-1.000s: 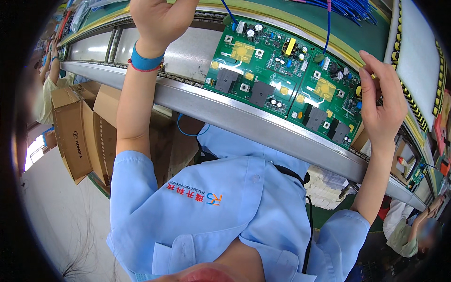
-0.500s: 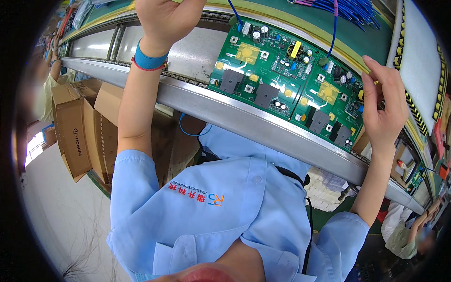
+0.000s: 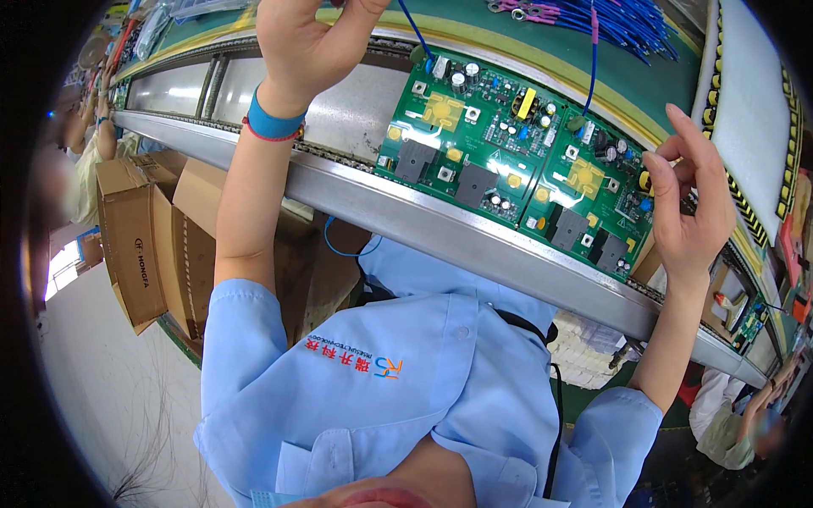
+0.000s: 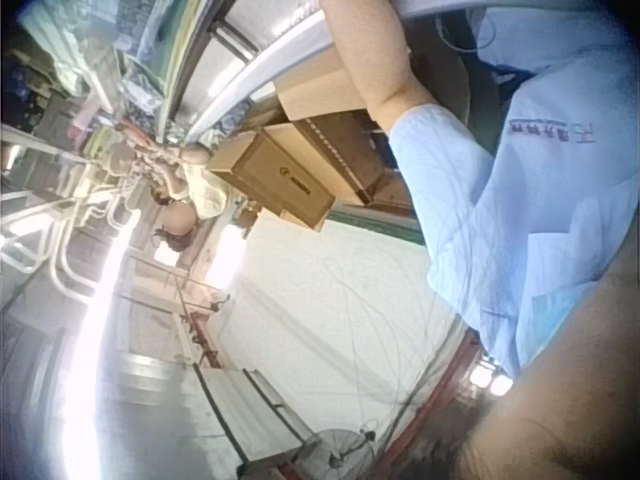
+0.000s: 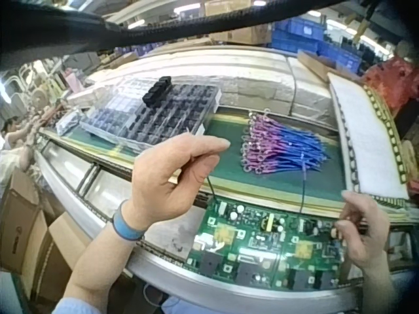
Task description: Assembling electronic components onto a printed circuit board at an assembly line station.
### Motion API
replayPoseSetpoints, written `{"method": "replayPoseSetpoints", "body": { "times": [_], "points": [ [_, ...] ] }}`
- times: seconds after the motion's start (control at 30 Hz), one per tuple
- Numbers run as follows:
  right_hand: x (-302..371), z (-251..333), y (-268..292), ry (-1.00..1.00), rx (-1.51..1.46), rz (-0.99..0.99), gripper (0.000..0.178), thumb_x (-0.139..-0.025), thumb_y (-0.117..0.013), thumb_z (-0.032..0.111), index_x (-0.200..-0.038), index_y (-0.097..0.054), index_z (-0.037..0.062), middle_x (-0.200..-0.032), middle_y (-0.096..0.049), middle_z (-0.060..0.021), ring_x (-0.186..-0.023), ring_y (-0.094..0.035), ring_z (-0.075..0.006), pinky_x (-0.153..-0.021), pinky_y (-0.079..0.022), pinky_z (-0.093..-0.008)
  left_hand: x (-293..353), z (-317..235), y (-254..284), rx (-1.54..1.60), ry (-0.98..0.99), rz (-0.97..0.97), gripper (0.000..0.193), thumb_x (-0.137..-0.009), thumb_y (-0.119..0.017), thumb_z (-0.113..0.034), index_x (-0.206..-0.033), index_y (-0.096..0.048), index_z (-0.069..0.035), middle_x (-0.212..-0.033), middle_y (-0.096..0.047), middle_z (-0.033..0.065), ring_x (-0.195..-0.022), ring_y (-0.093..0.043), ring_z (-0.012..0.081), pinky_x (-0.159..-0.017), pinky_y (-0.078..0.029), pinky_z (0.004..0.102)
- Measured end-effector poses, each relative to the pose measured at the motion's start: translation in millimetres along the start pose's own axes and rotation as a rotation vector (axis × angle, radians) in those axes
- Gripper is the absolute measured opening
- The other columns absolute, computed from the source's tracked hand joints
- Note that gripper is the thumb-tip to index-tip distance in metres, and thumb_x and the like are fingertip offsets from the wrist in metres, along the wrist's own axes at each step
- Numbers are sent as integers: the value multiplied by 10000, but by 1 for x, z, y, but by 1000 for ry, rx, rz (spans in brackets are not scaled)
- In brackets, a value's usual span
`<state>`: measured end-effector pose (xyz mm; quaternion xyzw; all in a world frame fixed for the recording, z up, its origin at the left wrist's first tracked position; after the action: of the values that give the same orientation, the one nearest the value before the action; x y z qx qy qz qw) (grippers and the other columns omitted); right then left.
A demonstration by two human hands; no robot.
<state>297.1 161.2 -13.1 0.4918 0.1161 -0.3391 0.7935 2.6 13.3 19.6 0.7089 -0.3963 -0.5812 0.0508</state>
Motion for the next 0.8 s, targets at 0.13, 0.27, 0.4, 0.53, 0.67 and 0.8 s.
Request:
{"method": "replayPoseSetpoints", "body": {
  "times": [0.13,0.27,0.4,0.53,0.67,0.8],
  "points": [
    [-1,1,2,4,8,-14,395,-876,-672,-1,-1264,-610,33,-857,-621,-42,-627,-508,-68,-576,-406,-192,-1,-1,0,5,-5,-15,168,-877,-644,15,-1040,-684,18,-789,-655,115,-614,-585,169,-543,-445,260],
    [0,-1,4,-2,41,-2,392,-879,-664,-6,-1265,-606,33,-865,-622,-46,-614,-498,-70,-572,-405,-194,3,-2,-3,61,121,-57,160,-894,-643,1,-1047,-684,24,-791,-655,93,-623,-575,128,-537,-429,238],
    [-1,0,6,-16,10,-3,386,-877,-658,-18,-1257,-608,31,-869,-620,-53,-609,-495,-71,-561,-401,-194,5,30,-24,357,-1,-266,175,-915,-644,-25,-1077,-673,34,-801,-651,66,-648,-565,84,-541,-418,210],
    [-1,0,10,-65,37,25,378,-902,-613,-38,-1277,-590,7,-906,-603,-46,-714,-498,-76,-634,-401,-194,2,14,-9,420,67,-328,216,-931,-633,-45,-1129,-646,39,-822,-641,64,-674,-571,86,-562,-428,212],
    [-5,3,10,-22,56,10,384,-873,-626,-64,-1251,-603,4,-887,-611,-65,-667,-503,-101,-590,-408,-210,0,15,8,153,299,-267,241,-944,-623,-65,-1164,-624,33,-863,-615,51,-680,-537,82,-580,-423,216],
    [-1,3,7,-2,65,61,408,-852,-637,-80,-1251,-600,1,-874,-618,-92,-653,-530,-138,-559,-422,-232,4,66,49,246,28,-496,248,-955,-612,-86,-1180,-613,19,-881,-597,24,-685,-503,69,-599,-412,205]
  ]
}}
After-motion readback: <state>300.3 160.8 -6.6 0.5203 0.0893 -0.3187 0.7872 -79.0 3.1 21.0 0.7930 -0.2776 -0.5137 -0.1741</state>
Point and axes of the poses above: each hand's wrist, its own x-axis away from the middle knuckle, its own y-axis out of the back of the hand, z = x × y, the point moved 2 cm from there along -x, towards the middle knuckle
